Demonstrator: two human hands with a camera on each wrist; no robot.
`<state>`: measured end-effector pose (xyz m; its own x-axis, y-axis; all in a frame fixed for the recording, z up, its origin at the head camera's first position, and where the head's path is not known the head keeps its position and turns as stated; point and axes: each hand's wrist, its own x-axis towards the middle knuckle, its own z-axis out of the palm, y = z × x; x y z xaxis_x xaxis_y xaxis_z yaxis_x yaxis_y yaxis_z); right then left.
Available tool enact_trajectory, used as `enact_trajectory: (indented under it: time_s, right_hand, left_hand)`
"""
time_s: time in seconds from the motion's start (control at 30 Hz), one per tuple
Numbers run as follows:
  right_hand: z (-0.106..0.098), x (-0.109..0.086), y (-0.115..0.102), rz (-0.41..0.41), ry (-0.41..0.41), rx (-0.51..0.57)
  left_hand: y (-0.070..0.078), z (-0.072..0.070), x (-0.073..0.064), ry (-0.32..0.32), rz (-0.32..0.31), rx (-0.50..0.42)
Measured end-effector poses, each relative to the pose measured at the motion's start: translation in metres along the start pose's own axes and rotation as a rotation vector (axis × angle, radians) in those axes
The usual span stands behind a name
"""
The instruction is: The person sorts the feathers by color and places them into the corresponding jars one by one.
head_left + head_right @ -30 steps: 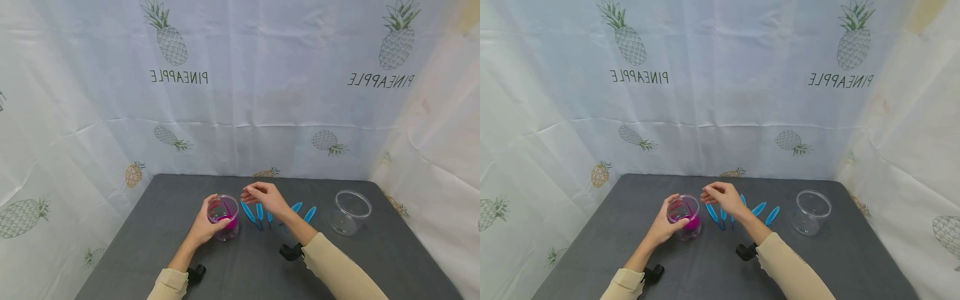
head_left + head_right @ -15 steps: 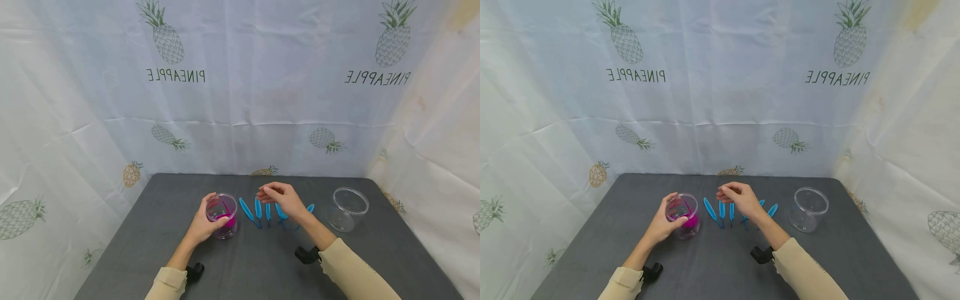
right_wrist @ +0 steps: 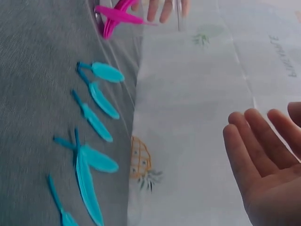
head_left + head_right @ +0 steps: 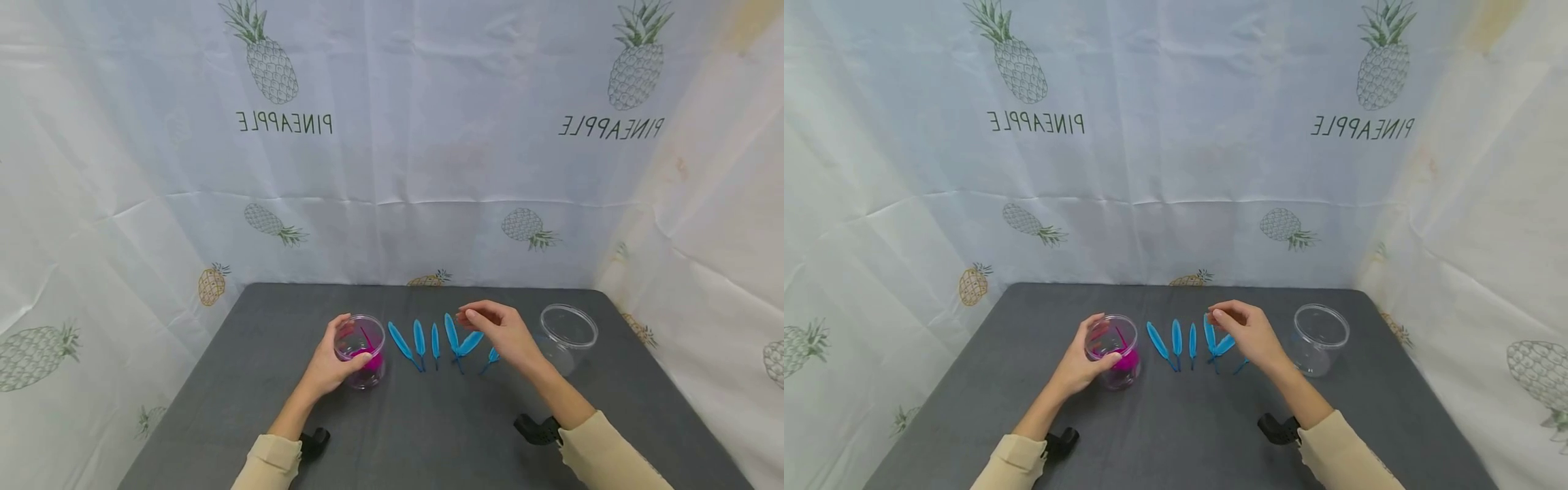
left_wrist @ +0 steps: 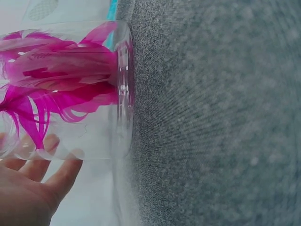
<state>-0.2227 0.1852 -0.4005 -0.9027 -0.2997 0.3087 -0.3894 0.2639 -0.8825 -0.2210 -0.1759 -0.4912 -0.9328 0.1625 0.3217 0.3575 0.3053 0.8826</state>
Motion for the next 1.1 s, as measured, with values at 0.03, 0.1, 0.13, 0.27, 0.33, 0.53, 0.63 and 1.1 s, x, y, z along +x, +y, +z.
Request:
enact_trajectory:
  time_s: [0.03, 0.1, 0.13, 0.27, 0.33, 0.53, 0.63, 1.1]
  right_hand:
    - [-0.003, -0.003, 0.000, 0.005, 0.010, -0.025]
    - [-0.009, -0.007, 0.000, 0.013, 0.027, -0.067]
    - [-0.011, -0.009, 0.000, 0.017, 0.033, -0.090]
    - [-0.021, -0.017, 0.000, 0.020, 0.069, -0.186]
    - [-0.025, -0.021, -0.001, 0.014, 0.092, -0.250]
    - [-0.037, -0.033, 0.000, -0.031, 0.147, -0.412]
    - [-0.043, -0.037, 0.002, -0.063, 0.182, -0.460]
    - [-0.094, -0.046, 0.037, -0.067, 0.303, -0.607]
  left_hand:
    - [0.001, 0.000, 0.000, 0.000, 0.000, 0.002]
    - [0.001, -0.001, 0.000, 0.005, 0.003, 0.001]
    - [0.001, -0.001, 0.000, 0.009, 0.001, 0.002]
    - [-0.002, -0.003, -0.001, 0.022, -0.007, 0.005]
    - [-0.002, -0.003, -0.001, 0.021, -0.014, 0.005]
    - [0.000, -0.004, -0.003, 0.023, -0.033, 0.003]
    - [0.001, -0.004, -0.004, 0.025, -0.034, 0.002]
    - [0.004, -0.011, 0.002, 0.021, -0.054, 0.054]
